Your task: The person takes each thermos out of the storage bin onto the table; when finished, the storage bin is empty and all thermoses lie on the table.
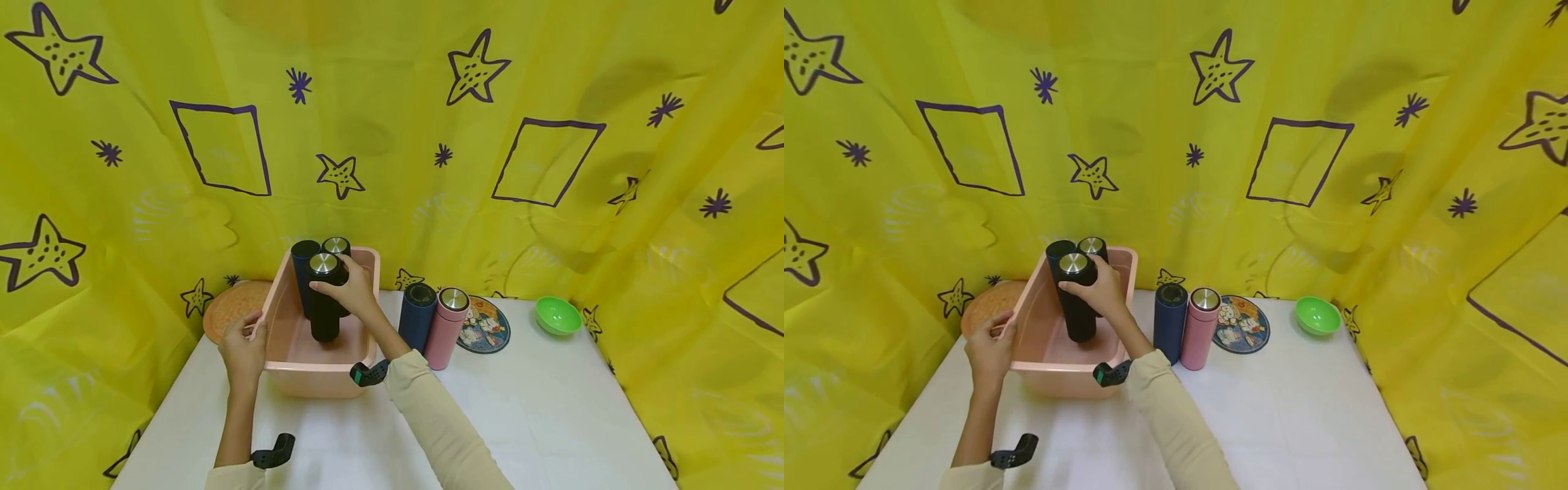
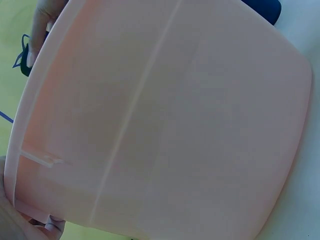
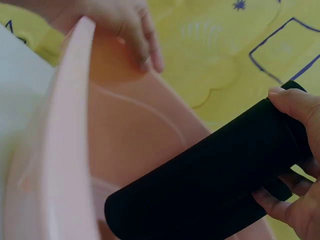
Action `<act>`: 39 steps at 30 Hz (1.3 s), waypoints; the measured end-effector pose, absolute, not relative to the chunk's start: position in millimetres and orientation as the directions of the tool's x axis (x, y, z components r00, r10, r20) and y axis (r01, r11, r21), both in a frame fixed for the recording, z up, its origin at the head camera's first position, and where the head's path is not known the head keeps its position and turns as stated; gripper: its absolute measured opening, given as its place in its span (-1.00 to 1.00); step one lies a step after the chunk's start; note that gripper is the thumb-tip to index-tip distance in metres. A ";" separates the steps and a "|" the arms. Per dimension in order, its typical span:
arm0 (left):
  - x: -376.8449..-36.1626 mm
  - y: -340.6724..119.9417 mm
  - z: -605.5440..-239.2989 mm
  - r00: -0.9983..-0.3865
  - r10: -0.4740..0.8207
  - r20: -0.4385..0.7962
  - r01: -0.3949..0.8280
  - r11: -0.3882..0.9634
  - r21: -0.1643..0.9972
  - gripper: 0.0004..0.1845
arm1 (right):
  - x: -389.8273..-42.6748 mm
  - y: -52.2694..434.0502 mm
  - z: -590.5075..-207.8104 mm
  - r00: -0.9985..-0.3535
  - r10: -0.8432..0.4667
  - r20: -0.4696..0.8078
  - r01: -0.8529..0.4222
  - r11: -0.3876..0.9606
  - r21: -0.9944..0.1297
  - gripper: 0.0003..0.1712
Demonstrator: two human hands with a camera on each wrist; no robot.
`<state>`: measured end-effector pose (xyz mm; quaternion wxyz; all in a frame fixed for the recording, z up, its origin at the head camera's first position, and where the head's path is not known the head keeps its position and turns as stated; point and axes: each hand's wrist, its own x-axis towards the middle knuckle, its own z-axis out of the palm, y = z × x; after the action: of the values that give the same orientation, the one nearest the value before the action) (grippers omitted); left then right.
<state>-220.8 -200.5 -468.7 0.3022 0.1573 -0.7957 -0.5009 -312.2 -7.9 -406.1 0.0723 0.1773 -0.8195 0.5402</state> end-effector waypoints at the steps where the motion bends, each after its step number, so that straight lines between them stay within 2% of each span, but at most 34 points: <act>1: -220.8 -200.4 -468.4 -0.767 -0.553 0.324 0.052 0.451 0.891 -0.74 | -311.6 -7.0 -403.0 -0.924 -0.213 0.317 -0.374 0.341 -0.862 -0.17; 11: -220.3 -200.8 -468.4 -0.763 -0.553 0.333 0.048 0.466 0.883 -0.75 | -302.9 -0.9 -368.3 -0.865 -0.200 0.461 -0.498 0.214 -0.841 -0.25; 17: -220.3 -200.8 -467.8 -0.762 -0.551 0.339 0.062 0.459 0.886 -0.75 | -293.7 6.5 -348.1 -0.872 -0.156 0.464 -0.486 0.152 -0.861 -0.24; 25: -221.0 -200.9 -468.7 -0.758 -0.548 0.353 0.078 0.462 0.884 -0.75 | -276.7 24.3 -320.1 -0.868 -0.091 0.489 -0.497 0.148 -0.855 -0.28; 30: -224.7 -201.0 -467.1 -0.763 -0.542 0.352 0.079 0.461 0.884 -0.74 | -267.2 37.3 -304.7 -0.839 -0.047 0.542 -0.540 0.196 -0.819 -0.27; 39: -221.1 -201.2 -467.5 -0.773 -0.547 0.322 0.050 0.454 0.890 -0.74 | -247.7 62.3 -297.8 -0.822 -0.014 0.569 -0.557 0.224 -0.800 -0.25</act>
<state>-221.1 -201.2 -467.5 0.2991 0.1556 -0.7984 -0.4989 -247.7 62.3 -297.8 0.2289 0.1911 -0.7480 0.5929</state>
